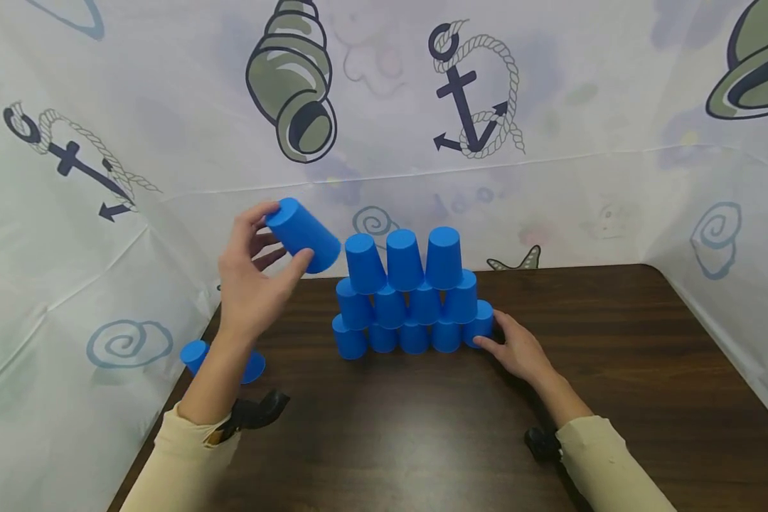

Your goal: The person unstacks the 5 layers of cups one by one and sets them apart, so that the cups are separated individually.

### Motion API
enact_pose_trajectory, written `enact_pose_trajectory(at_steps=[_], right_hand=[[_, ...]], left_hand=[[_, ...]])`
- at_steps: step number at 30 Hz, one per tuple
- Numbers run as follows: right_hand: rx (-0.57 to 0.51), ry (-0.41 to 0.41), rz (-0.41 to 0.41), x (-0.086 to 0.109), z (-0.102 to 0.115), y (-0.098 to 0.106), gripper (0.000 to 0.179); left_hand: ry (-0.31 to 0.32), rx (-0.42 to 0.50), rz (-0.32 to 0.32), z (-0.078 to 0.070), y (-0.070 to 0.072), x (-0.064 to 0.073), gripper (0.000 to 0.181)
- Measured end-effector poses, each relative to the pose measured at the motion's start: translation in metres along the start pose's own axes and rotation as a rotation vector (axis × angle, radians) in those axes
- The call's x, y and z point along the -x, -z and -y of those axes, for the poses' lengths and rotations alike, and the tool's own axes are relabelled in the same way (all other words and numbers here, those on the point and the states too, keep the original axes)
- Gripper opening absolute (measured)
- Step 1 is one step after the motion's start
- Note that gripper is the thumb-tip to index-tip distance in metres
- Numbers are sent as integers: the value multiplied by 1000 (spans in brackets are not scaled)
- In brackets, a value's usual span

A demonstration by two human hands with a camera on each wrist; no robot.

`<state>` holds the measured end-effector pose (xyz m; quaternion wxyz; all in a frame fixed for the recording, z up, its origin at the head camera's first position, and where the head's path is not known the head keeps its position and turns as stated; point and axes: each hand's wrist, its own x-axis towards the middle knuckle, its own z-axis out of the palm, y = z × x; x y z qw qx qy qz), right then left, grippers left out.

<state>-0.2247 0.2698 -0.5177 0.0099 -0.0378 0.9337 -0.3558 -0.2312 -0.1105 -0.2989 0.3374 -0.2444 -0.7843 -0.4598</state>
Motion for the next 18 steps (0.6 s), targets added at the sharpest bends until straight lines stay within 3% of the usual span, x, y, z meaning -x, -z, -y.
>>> enact_pose_trajectory(at_steps=[4,7,13,18], right_hand=[[1,-3,3,0,0,0,79],[0,0,0,0,1,1,79],[8,-11,7,0,1,1,80],[14,-21,8,0,2,0,82]], left_hand=[[34,-63,-10,25,26,25,62],[88,-110,12,46,38,47,62],[228,-257,95,86,51,88,66],[276,-410,197,113,56,116,68]])
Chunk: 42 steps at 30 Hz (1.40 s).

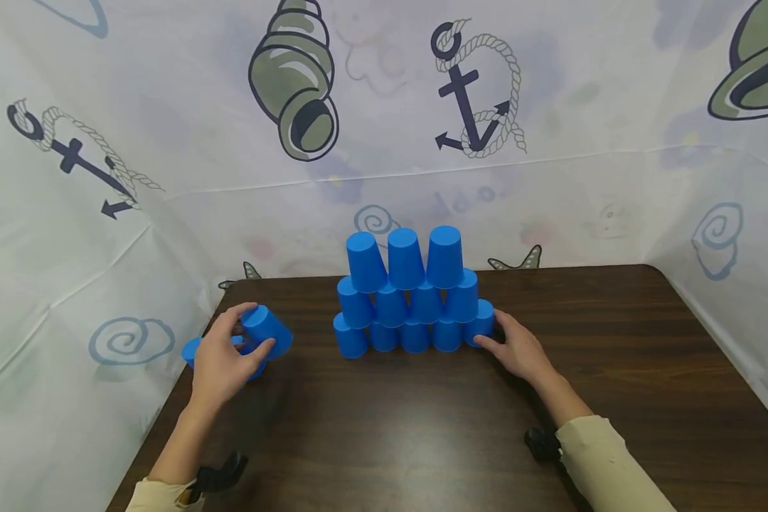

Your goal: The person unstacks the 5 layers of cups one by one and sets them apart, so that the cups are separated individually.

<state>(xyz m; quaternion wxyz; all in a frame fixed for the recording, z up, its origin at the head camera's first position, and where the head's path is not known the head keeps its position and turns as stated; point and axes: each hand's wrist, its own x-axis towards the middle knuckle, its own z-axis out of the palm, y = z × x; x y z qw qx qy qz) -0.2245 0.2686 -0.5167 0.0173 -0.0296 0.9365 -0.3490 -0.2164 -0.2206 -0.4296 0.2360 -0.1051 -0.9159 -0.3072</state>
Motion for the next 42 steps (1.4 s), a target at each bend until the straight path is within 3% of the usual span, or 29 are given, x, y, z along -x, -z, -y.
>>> enact_pose_trajectory(at_steps=[6,14,23,30,36,42], right_hand=[[-3,12,-9,0,0,0,81],[1,23,-19,0,-1,-1,79],[-5,24,-19,0,-1,-1,79],[-1,18,-13,0,-1,0,80],[0,7,-8,0,-1,-1,81],[-10,9,-11,0,-1,-1,80]], left_hand=[[37,-83,74,20,-13,13,67],[66,-105,124,26,-26,17,66],[105,-140,103,26,-35,19,66],[155,-151,128,27,-37,22,67],[159,-148,127,24,-36,24,67],[149,-166,85,18,-32,26,68]])
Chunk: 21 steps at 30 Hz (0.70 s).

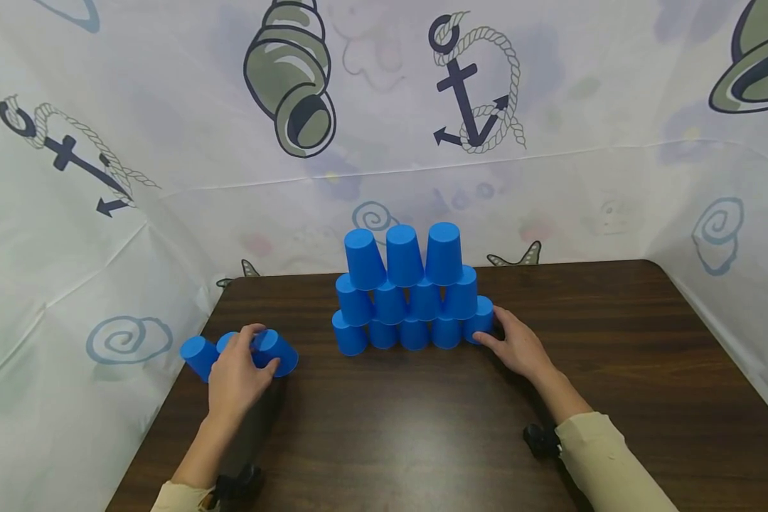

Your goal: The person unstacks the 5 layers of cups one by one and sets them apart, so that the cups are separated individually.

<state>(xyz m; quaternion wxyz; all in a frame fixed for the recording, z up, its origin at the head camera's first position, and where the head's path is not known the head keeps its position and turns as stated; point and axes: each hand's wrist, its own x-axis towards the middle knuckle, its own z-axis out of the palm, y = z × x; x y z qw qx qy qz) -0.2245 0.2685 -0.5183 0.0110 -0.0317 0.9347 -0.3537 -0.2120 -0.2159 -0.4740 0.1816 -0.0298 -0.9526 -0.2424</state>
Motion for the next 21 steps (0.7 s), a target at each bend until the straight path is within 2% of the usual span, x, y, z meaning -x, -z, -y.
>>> enact_pose_trajectory(at_steps=[4,12,17,21], right_hand=[[-1,3,-2,0,0,0,79],[-9,12,-6,1,0,0,79],[-8,20,-11,0,-1,1,77],[-3,14,-8,0,-1,1,78]], left_hand=[[-48,-14,-57,-10,5,2,70],[-225,-73,-230,-40,17,-5,69],[-287,-61,-229,-66,26,-17,69],[-344,21,-208,-93,31,-28,64]])
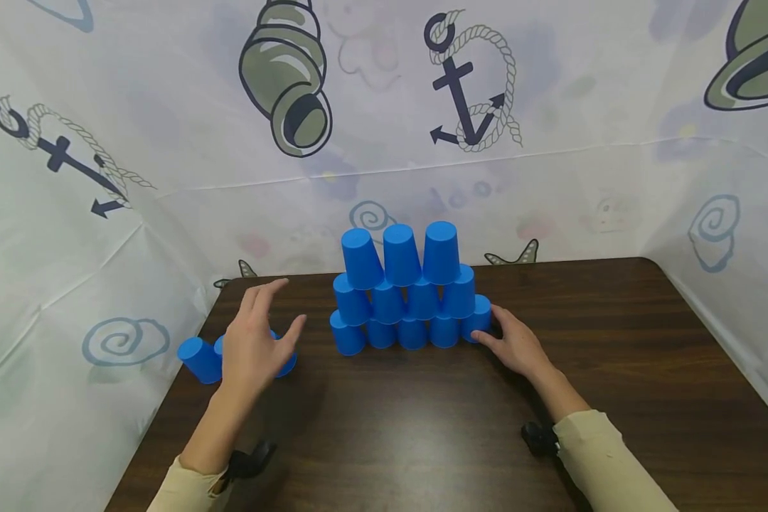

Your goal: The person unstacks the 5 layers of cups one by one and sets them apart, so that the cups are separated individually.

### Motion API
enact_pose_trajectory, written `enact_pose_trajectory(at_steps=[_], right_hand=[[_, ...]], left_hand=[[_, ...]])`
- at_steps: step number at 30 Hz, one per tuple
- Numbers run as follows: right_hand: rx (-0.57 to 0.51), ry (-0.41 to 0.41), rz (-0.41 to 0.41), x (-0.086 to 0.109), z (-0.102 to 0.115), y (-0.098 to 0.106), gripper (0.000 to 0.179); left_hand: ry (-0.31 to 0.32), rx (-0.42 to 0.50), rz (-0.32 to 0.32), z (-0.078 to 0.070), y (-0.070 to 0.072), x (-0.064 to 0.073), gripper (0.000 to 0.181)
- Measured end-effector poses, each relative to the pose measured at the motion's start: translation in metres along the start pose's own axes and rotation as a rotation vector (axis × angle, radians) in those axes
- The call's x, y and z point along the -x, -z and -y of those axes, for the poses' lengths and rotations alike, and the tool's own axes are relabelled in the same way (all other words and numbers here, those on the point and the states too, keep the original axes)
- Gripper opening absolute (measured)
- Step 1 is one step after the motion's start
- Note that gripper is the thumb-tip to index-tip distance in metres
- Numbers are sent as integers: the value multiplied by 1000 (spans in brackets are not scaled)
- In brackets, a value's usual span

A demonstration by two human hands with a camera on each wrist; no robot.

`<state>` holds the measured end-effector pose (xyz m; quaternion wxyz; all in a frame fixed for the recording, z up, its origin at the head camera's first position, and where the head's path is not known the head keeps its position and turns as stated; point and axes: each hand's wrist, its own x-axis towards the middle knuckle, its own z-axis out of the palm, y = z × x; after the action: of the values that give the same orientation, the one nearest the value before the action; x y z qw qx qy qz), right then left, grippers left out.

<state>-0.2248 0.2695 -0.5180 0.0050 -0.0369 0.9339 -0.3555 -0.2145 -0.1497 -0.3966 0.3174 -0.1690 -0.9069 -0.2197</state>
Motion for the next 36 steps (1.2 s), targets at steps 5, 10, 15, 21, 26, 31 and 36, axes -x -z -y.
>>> enact_pose_trajectory(at_steps=[5,10,15,21,26,31,36], right_hand=[[4,-12,9,0,1,0,80],[0,-14,12,0,2,1,79],[-7,-7,1,0,1,0,77],[-6,-11,3,1,2,0,78],[-13,-9,-3,0,2,0,76],[-12,3,-10,0,2,-1,74],[-14,3,-7,0,2,0,73]], left_hand=[[-56,168,18,-25,-1,-26,61],[-79,276,65,-40,-11,-50,63],[-115,302,68,-44,-26,-69,61],[-133,352,100,-46,-37,-84,63],[-162,366,128,-45,-43,-92,61],[-186,368,150,-44,-48,-94,57],[-183,367,161,-43,-49,-93,56]])
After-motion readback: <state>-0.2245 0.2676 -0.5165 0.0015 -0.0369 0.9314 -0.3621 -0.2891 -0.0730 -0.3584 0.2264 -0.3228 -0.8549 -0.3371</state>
